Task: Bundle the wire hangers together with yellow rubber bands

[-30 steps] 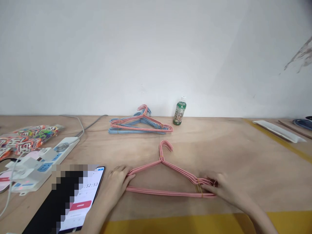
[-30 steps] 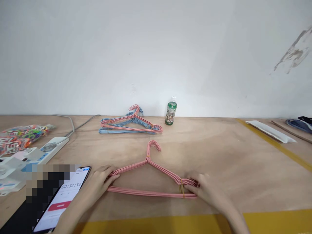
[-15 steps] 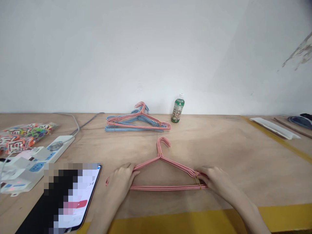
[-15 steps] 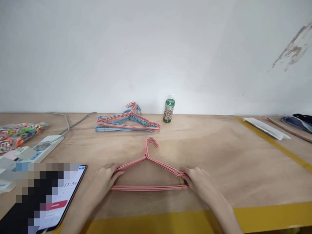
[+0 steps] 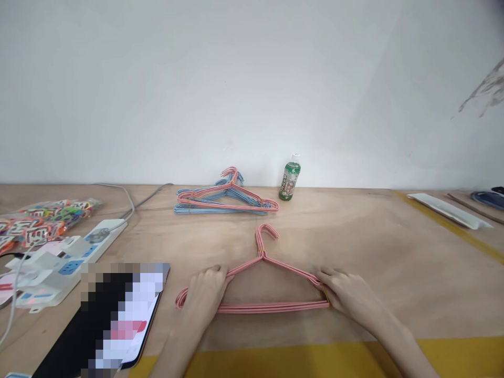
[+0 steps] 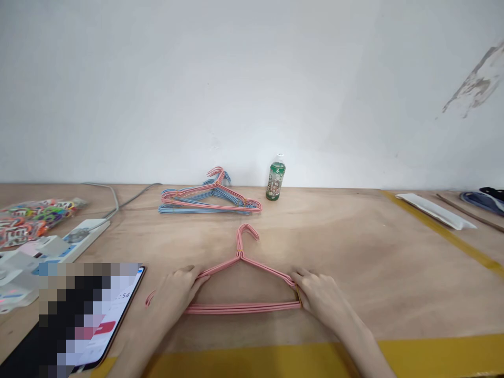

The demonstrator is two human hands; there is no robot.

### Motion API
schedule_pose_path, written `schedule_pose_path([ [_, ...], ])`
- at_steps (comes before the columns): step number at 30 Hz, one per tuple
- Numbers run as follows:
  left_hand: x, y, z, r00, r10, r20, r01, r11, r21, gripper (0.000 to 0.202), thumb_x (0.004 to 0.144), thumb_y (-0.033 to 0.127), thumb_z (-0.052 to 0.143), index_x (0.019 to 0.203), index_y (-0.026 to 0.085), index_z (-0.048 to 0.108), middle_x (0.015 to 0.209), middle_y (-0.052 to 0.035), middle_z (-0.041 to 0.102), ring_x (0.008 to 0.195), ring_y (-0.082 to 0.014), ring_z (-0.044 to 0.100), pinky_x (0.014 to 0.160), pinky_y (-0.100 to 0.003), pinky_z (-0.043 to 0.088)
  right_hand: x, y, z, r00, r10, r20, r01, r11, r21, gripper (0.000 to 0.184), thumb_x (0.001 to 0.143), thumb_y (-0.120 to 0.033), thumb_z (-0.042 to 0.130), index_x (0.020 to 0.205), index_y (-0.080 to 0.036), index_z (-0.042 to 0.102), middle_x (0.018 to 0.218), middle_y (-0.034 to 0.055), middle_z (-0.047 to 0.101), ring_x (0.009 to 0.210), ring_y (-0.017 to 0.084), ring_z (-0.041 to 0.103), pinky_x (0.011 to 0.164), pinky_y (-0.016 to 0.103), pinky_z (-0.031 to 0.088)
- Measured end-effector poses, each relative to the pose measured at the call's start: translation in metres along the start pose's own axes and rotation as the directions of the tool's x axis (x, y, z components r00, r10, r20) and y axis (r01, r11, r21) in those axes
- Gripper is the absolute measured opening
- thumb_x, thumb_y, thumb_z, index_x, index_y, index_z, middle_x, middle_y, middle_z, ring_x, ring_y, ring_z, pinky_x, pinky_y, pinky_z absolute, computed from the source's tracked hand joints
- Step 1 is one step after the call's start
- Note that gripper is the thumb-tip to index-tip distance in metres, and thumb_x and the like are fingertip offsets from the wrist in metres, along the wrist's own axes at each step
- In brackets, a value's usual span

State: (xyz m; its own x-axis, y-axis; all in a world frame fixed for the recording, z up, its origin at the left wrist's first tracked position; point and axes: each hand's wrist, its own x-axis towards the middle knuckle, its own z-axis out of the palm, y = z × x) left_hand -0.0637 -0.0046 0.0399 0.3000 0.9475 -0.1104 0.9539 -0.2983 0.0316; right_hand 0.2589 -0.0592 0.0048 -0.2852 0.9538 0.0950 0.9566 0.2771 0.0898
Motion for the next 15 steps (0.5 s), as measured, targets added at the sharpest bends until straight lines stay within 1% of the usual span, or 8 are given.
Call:
schedule_pose_path([
  [2, 0.001, 0.000, 0.002, 1.000, 0.003, -0.012, -0.003, 1.000, -0.002, 0.031, 0.095, 0.028, 0.033, 0.091, 0.018, 0.062, 0.090, -0.0110, 0.070, 0.081, -0.0272, 0.068, 0.062, -0.032, 0.042, 0.000, 0.001, 0.000, 0.999, 0.035, 0.023, -0.036, 0.999, 0.010, 0.021, 0.093, -0.021, 0.041, 0.084, -0.022, 0.061, 0.082, 0.0029, 0.066, 0.066, 0.019, 0.063, 0.050, 0.029, 0.025],
  [3, 0.002, -0.001, 0.004, 1.000, 0.003, -0.024, -0.004, 1.000, -0.005, 0.029, 0.095, 0.027, 0.033, 0.090, 0.019, 0.061, 0.091, -0.0105, 0.070, 0.081, -0.0269, 0.067, 0.062, -0.031, 0.042, 0.000, 0.003, -0.003, 0.998, 0.054, 0.044, -0.056, 0.997, 0.046, 0.021, 0.093, -0.022, 0.042, 0.082, -0.022, 0.061, 0.082, 0.0031, 0.066, 0.066, 0.019, 0.063, 0.050, 0.029, 0.026],
  [5, 0.002, 0.000, 0.007, 0.999, -0.010, -0.049, 0.009, 1.000, -0.015, 0.026, 0.094, 0.025, 0.035, 0.089, 0.020, 0.060, 0.090, -0.0092, 0.070, 0.080, -0.0263, 0.067, 0.061, -0.031, 0.041, -0.004, 0.009, -0.012, 0.992, 0.058, 0.111, -0.079, 0.977, 0.197, 0.022, 0.092, -0.023, 0.043, 0.077, -0.023, 0.060, 0.078, 0.0021, 0.065, 0.066, 0.018, 0.062, 0.053, 0.028, 0.031],
  [8, 0.000, 0.000, 0.008, 0.995, -0.066, -0.080, 0.061, 0.996, -0.060, 0.026, 0.093, 0.027, 0.036, 0.087, 0.019, 0.060, 0.088, -0.0090, 0.070, 0.079, -0.0264, 0.067, 0.062, -0.031, 0.041, -0.013, 0.017, -0.035, 0.978, 0.033, 0.205, -0.122, 0.891, 0.436, 0.022, 0.091, -0.029, 0.045, 0.075, -0.025, 0.060, 0.074, -0.0001, 0.065, 0.066, 0.017, 0.061, 0.057, 0.026, 0.038],
  [10, -0.002, -0.004, 0.006, 0.992, -0.070, -0.106, 0.052, 0.985, -0.166, 0.026, 0.093, 0.032, 0.040, 0.085, 0.020, 0.062, 0.089, -0.0079, 0.070, 0.082, -0.0255, 0.066, 0.066, -0.032, 0.043, -0.013, 0.015, -0.047, 0.981, 0.068, 0.180, -0.149, 0.862, 0.485, 0.022, 0.090, -0.034, 0.047, 0.078, -0.026, 0.063, 0.076, 0.0001, 0.066, 0.068, 0.017, 0.062, 0.058, 0.026, 0.041],
  [12, -0.005, -0.013, 0.003, 0.991, -0.027, -0.134, -0.015, 0.951, -0.308, 0.027, 0.091, 0.040, 0.045, 0.086, 0.022, 0.063, 0.091, -0.0050, 0.070, 0.086, -0.0234, 0.065, 0.072, -0.032, 0.045, -0.005, 0.002, -0.050, 0.990, 0.098, 0.105, -0.137, 0.866, 0.481, 0.024, 0.091, -0.039, 0.046, 0.082, -0.026, 0.064, 0.080, 0.0010, 0.067, 0.071, 0.018, 0.063, 0.060, 0.026, 0.042],
  [14, -0.010, -0.026, 0.002, 0.983, -0.022, -0.183, -0.058, 0.904, -0.423, 0.031, 0.090, 0.049, 0.046, 0.093, 0.024, 0.064, 0.096, -0.0031, 0.070, 0.093, -0.0224, 0.063, 0.080, -0.033, 0.045, 0.013, -0.018, -0.042, 0.994, 0.093, 0.059, -0.110, 0.881, 0.461, 0.026, 0.094, -0.040, 0.041, 0.091, -0.026, 0.063, 0.087, 0.0019, 0.067, 0.077, 0.018, 0.064, 0.065, 0.027, 0.043],
  [15, -0.013, -0.034, 0.003, 0.974, -0.065, -0.216, -0.042, 0.887, -0.459, 0.034, 0.090, 0.052, 0.045, 0.098, 0.025, 0.064, 0.100, -0.0033, 0.069, 0.096, -0.0228, 0.062, 0.083, -0.034, 0.045, 0.023, -0.028, -0.034, 0.996, 0.081, 0.047, -0.094, 0.896, 0.434, 0.024, 0.094, -0.039, 0.042, 0.099, -0.025, 0.062, 0.093, 0.0034, 0.066, 0.081, 0.019, 0.064, 0.068, 0.028, 0.043],
])
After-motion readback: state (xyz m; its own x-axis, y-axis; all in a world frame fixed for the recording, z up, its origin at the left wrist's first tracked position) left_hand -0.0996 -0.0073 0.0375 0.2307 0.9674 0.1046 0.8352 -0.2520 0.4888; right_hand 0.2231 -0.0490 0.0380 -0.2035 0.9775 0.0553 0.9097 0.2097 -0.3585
